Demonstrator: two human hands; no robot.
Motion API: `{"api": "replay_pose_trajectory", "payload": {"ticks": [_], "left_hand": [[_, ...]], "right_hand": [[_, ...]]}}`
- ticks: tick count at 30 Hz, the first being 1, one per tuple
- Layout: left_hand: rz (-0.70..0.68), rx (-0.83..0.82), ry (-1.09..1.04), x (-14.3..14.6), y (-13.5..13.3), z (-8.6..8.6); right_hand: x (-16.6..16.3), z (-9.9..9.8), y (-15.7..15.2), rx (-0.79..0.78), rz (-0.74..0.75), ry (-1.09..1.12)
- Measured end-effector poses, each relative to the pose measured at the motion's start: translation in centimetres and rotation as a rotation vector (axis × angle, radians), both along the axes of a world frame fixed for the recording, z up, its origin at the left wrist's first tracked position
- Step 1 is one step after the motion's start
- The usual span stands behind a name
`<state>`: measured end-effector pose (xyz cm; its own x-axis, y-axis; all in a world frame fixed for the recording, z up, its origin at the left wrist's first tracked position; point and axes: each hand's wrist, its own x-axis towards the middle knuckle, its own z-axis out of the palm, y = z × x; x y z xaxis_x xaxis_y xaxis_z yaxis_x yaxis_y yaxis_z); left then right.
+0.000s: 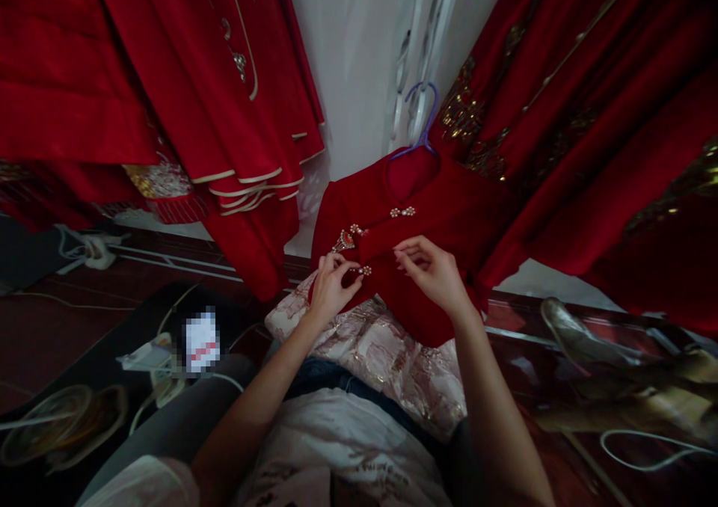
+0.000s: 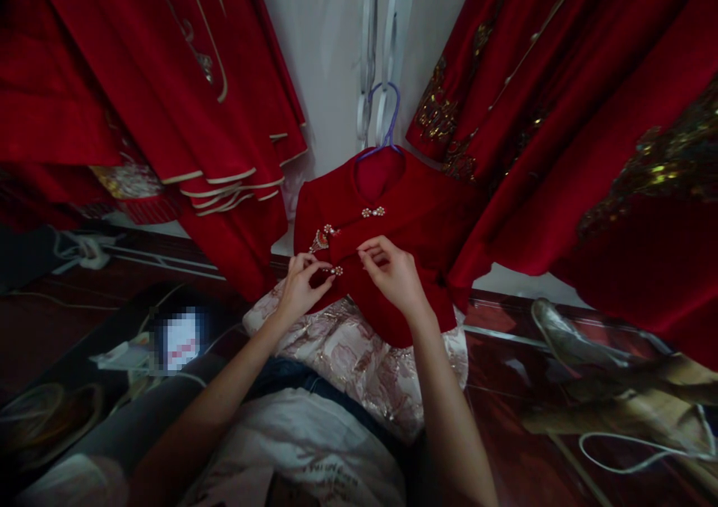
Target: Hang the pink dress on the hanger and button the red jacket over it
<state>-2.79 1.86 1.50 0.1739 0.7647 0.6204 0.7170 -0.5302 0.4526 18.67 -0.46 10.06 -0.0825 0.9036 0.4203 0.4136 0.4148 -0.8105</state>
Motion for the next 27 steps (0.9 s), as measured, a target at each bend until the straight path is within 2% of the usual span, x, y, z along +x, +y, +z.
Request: {"api": "replay_pose_trajectory", "payload": {"ticks": [5,16,23,27], "left_hand": [[-0.093,0.09,0.168,-0.4,1.3,0.1],[-0.454,0.203,0.561,-1.5,3.7,3.0],[-0.484,0.307,0.603,-1.4,4.7,3.2],[-0.453,0.291,0.565,-1.3,4.2,3.1]], "right_hand": [[0.9,1.1,-0.8,-0.002,0.021,0.035],[3.6,1.8,-1.0,0.062,-0.074,0.055],[4.1,1.7,-1.0,0.062,-0.091,0.046],[4.3,1.7,-0.9,0.056,-0.09,0.048]]}}
